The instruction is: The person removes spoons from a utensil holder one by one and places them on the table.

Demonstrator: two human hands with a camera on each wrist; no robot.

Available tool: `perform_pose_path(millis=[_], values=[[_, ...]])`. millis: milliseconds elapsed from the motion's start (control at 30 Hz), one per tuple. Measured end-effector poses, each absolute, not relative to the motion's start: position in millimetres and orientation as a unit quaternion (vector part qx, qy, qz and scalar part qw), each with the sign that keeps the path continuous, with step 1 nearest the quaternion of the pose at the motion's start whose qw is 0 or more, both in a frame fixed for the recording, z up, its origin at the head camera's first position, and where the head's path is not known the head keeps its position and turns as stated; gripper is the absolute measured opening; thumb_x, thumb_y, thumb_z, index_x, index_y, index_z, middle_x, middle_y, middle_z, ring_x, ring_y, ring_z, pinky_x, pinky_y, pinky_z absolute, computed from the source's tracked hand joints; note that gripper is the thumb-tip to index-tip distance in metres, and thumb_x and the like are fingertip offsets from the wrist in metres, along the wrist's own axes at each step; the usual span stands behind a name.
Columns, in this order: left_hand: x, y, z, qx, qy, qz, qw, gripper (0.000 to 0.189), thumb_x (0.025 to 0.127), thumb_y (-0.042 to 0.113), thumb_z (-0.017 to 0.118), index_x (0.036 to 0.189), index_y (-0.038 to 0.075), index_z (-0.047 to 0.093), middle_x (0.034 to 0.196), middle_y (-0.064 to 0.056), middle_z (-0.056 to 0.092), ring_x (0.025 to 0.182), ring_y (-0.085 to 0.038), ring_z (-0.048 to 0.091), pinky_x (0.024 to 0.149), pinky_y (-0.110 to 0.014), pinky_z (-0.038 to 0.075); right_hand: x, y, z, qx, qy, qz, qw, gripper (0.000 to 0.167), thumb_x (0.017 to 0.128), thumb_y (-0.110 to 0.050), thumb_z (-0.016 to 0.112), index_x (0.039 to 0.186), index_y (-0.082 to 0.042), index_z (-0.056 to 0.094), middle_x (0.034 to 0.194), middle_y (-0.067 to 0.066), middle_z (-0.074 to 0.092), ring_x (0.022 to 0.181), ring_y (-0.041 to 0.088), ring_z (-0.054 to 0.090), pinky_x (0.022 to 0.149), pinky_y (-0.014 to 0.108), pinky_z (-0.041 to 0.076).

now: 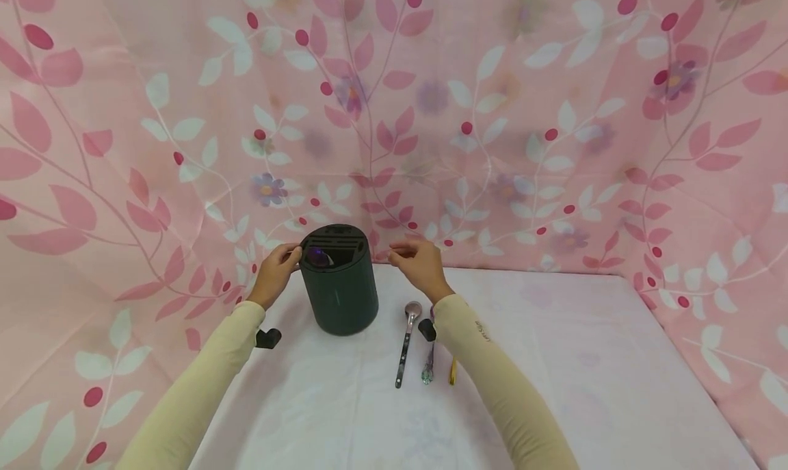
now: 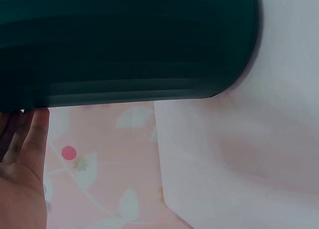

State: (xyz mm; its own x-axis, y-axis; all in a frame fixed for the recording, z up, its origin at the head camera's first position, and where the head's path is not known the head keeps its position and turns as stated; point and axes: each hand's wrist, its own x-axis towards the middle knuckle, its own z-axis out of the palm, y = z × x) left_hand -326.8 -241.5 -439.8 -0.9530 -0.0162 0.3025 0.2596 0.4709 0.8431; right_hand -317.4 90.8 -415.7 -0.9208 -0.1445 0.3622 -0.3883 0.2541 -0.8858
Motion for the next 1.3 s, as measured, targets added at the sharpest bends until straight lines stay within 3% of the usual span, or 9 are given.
perform_pose_path(millis=[167,300,600,1300], values=[[-327,-240,-435,-0.078,-0.849,-0.505,0.137,0.05,0.099,0.047,0.051,0.128,0.008,0.058,0.127,-0.007,0.056,0.117,-0.023,0.058,0.098,-0.042,0.048,-310,62,-395,0.22,-0.788,0.564,0.114,0.027,0.085,-0.019,0.077,0.108,-0.005,0.074,0.098,0.004,0.073,0.085,0.018,0.069,0.075,0.032,0.058],[-326,-239,-433,-0.081,-0.851,-0.501,0.137,0.049,0.1,0.046,0.051,0.128,0.007,0.058,0.127,-0.007,0.055,0.117,-0.023,0.057,0.097,-0.041,0.049,-309,38,-388,0.261,-0.768,0.575,0.106,0.026,0.084,-0.01,0.077,0.107,0.002,0.072,0.098,0.013,0.073,0.087,0.026,0.07,0.077,0.037,0.058],[-327,-240,-436,-0.086,-0.848,-0.504,0.138,0.051,0.1,0.046,0.05,0.129,0.005,0.057,0.127,-0.009,0.055,0.117,-0.024,0.057,0.096,-0.042,0.05,-313,8,-386,0.271,-0.782,0.555,0.082,0.02,0.083,-0.007,0.078,0.102,-0.005,0.074,0.091,0.002,0.074,0.082,0.01,0.07,0.075,0.023,0.057],[-325,-240,-437,-0.076,-0.848,-0.508,0.133,0.048,0.1,0.044,0.05,0.129,0.005,0.057,0.128,-0.009,0.054,0.118,-0.023,0.057,0.097,-0.041,0.049,-318,-11,-389,0.29,-0.806,0.508,0.088,0.019,0.083,-0.003,0.076,0.102,-0.005,0.075,0.094,0.004,0.074,0.083,0.009,0.07,0.074,0.021,0.056]])
